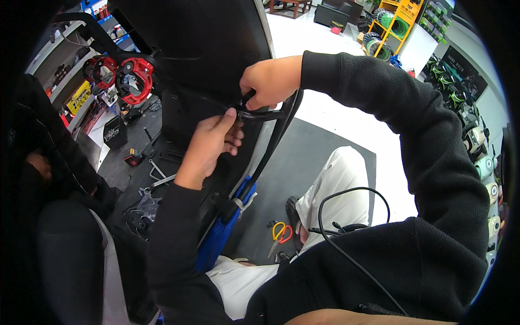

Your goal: The person secures a black strap around the scooter's handlebar using both hands, then retrieves black tape from a shelf and wraps it around the strap to fasten it. The person repeatedly adjusts the strap and tape to ensure it is tightly secured.

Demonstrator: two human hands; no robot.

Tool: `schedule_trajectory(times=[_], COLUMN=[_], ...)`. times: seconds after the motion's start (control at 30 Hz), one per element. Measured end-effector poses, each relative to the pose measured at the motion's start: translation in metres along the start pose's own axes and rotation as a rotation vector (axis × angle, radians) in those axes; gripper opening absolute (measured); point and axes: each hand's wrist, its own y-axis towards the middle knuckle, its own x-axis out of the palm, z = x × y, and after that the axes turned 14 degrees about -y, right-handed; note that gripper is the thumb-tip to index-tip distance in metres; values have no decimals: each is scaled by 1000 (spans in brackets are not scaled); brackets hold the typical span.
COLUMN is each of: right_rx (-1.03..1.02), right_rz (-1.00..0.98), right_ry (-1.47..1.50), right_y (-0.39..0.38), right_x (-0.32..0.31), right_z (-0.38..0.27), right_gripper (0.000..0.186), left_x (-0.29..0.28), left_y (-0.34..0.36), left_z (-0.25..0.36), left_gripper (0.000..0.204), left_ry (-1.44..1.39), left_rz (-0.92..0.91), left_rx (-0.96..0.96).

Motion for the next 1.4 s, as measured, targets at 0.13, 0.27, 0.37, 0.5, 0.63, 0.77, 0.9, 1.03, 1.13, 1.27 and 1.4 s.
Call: schedule_trajectory(times=[0.13, 0.27, 0.37, 0.5, 0.63, 0.77, 0.9, 1.03, 1.13, 1.27, 1.4], right_rx=[59, -12, -57, -196, -358, -472, -341, -382, -470, -269, 77], right_rz=[-133, -112, -113, 4, 3, 179, 311, 503, 705, 462, 568], right_ry=[426, 152, 122, 116, 177, 53, -10, -402, 184, 163, 536], right_y=[6, 14, 25, 46, 60, 58, 41, -25, -119, -190, -194], right_x=[-2, 0, 8, 23, 29, 37, 37, -10, -55, -2, 118], right_z=[2, 3, 12, 29, 44, 51, 29, 0, 35, 82, 116], right_gripper=[41, 39, 39, 38, 37, 36, 34, 26, 33, 46, 38], left_x=[15, 34, 49, 60, 59, 65, 76, 81, 84, 83, 75], left_y=[1, 3, 6, 9, 10, 16, 22, 28, 29, 20, 15], left_z=[-2, -7, -12, -19, -26, -35, -42, -45, -43, -20, 6], left_gripper=[37, 30, 27, 25, 25, 24, 23, 25, 24, 29, 28], left_ry=[-341, -436, -490, -606, -595, -580, -589, -527, -534, -426, -334], left_rz=[16, 133, 173, 205, 194, 265, 387, 448, 479, 516, 484], left_rx=[-124, -130, -88, -42, -5, 83, 169, 217, 229, 73, -141])
